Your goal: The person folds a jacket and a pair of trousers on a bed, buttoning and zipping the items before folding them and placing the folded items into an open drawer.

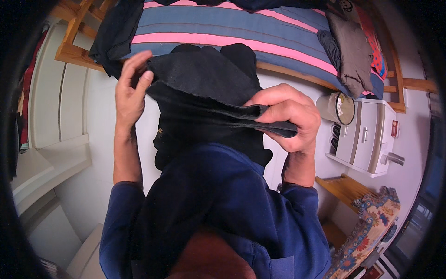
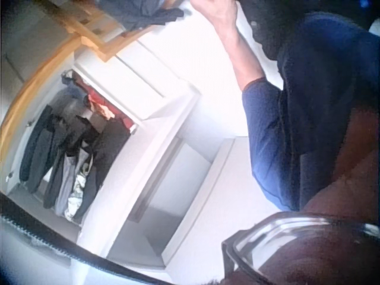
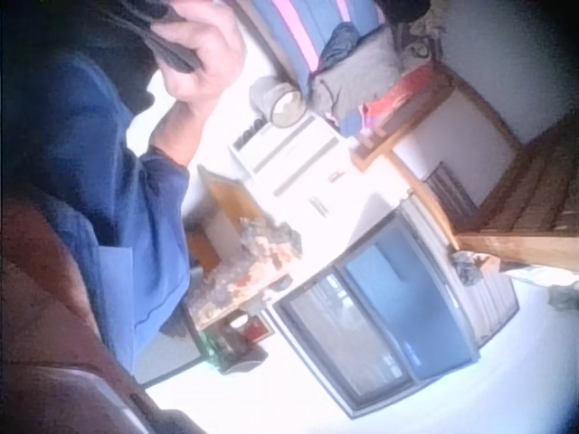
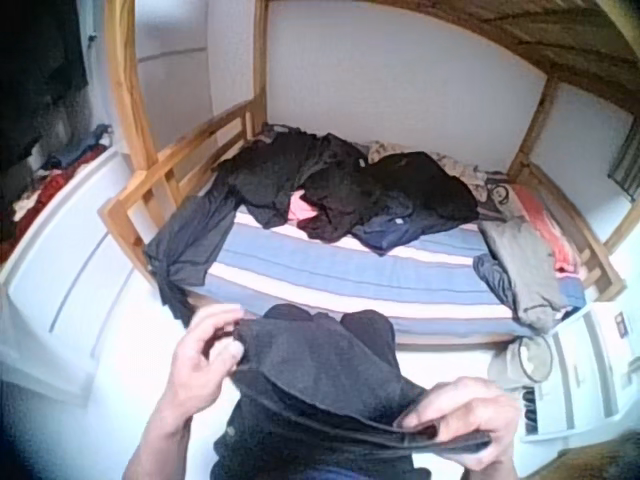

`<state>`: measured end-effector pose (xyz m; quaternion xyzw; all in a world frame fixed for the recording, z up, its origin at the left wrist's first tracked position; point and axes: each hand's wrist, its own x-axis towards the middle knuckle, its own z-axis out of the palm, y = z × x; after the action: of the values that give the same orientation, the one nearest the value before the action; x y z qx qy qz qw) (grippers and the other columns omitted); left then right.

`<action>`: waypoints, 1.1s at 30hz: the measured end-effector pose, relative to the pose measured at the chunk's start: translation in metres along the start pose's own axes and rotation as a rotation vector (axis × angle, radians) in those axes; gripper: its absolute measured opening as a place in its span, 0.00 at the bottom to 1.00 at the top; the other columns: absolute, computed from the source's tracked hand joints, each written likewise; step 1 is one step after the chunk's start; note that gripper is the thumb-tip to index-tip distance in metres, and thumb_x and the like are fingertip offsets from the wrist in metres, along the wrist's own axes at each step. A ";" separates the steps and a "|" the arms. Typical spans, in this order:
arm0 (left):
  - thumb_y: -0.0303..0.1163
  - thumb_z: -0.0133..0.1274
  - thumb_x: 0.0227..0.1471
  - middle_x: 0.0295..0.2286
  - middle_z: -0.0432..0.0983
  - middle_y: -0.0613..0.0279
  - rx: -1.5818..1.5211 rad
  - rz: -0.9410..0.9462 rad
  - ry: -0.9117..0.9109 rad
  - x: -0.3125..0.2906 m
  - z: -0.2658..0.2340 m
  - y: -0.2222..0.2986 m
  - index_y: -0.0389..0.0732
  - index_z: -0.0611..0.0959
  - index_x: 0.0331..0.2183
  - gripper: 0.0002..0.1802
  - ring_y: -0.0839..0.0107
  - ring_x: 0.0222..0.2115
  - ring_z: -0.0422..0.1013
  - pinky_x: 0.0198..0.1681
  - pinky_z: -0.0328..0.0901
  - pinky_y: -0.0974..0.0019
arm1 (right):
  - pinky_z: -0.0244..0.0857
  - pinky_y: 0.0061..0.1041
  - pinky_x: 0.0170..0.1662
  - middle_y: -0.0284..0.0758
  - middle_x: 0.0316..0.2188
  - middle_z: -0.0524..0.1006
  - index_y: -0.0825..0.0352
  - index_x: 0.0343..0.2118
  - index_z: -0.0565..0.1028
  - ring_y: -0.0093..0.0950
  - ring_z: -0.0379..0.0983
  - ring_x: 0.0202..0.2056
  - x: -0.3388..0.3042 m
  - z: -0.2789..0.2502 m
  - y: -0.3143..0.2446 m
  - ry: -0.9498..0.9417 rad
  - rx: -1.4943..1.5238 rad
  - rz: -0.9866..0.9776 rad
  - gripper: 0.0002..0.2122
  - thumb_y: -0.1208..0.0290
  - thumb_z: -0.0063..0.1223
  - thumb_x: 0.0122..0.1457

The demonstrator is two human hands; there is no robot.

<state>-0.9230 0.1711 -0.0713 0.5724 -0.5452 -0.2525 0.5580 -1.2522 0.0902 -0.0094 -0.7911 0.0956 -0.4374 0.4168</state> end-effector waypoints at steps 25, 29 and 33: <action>0.32 0.66 0.49 0.17 0.64 0.74 0.095 -0.066 -0.617 0.050 0.032 0.056 0.37 0.79 0.26 0.12 0.82 0.20 0.58 0.23 0.55 0.73 | 0.68 0.36 0.47 0.45 0.43 0.78 0.68 0.29 0.82 0.40 0.75 0.43 0.016 -0.016 0.001 -0.071 -0.261 -0.086 0.12 0.76 0.67 0.37; 0.35 0.72 0.40 0.15 0.55 0.72 0.220 -0.005 -0.525 0.047 0.037 0.051 0.39 0.69 0.19 0.25 0.79 0.19 0.52 0.21 0.50 0.69 | 0.68 0.39 0.48 0.44 0.41 0.80 0.66 0.27 0.82 0.43 0.75 0.44 0.019 -0.006 -0.001 -0.182 -0.099 -0.093 0.11 0.68 0.64 0.39; 0.32 0.74 0.35 0.15 0.52 0.69 0.188 0.177 -0.550 0.035 0.045 0.052 0.40 0.66 0.18 0.27 0.73 0.18 0.51 0.20 0.50 0.68 | 0.66 0.41 0.52 0.45 0.48 0.78 0.65 0.25 0.80 0.46 0.73 0.49 0.036 0.009 0.003 -0.308 -0.214 -0.109 0.07 0.68 0.61 0.43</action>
<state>-0.9712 0.1343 -0.0235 0.4819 -0.7446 -0.2970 0.3537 -1.2235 0.0751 0.0083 -0.8923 0.0336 -0.3207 0.3159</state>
